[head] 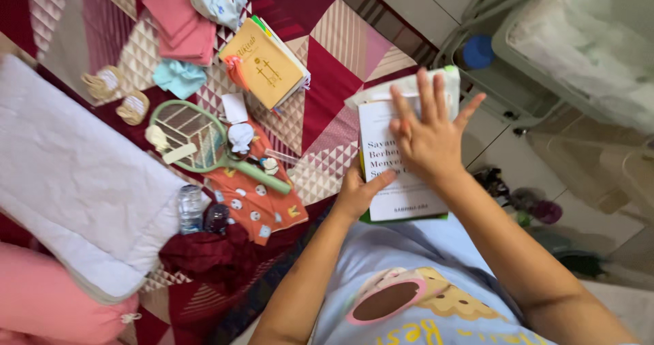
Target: The person wipes various items on a bed and a rolling cart using a small orange cloth, including a jar, a book, and a notebook. They then place the cleaned items and other objects into a rolling cart and a drawer.
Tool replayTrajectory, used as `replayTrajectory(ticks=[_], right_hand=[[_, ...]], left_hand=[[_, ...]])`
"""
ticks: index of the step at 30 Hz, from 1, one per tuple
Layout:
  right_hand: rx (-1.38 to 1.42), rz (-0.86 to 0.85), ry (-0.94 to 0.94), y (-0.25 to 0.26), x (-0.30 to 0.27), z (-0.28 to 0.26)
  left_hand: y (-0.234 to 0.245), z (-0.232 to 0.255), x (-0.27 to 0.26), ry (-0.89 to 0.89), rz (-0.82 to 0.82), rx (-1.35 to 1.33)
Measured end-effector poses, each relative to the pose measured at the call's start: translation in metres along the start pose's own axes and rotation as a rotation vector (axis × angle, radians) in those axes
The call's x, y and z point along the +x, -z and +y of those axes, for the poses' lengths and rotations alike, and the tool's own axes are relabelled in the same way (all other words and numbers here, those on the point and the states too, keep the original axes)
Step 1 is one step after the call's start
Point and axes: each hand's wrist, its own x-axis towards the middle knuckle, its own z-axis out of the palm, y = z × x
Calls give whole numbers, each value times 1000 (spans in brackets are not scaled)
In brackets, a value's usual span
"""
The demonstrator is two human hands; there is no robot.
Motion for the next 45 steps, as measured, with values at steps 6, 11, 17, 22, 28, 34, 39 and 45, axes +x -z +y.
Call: replayTrajectory(ticks=[6,11,17,22,28,34,39,45], right_hand=[[1269,38,-715,9,-68,17],[2065,-74,-672,16,-183,12],[2374,99,-768,32,-269,8],[2150,194,-749,54,-331,28],[2135,508,-818,72,-395,69],[2198,705,-873,67,-477,135],[2152,816,-948,64,-520,196],[2096,896,-1328,52,-549,269]], left_hand=[[6,4,-96,67,-105,-23],[9,5,-130,133,-129,-33],[-28,1,-136,361,-247,-49],[-90,-9,-129,322,-407,173],[-184,-52,-114,394,-543,347],[-302,-112,-60,108,-694,585],[-369,-162,-49,455,-706,517],[-428,-218,-51,623,-798,355]])
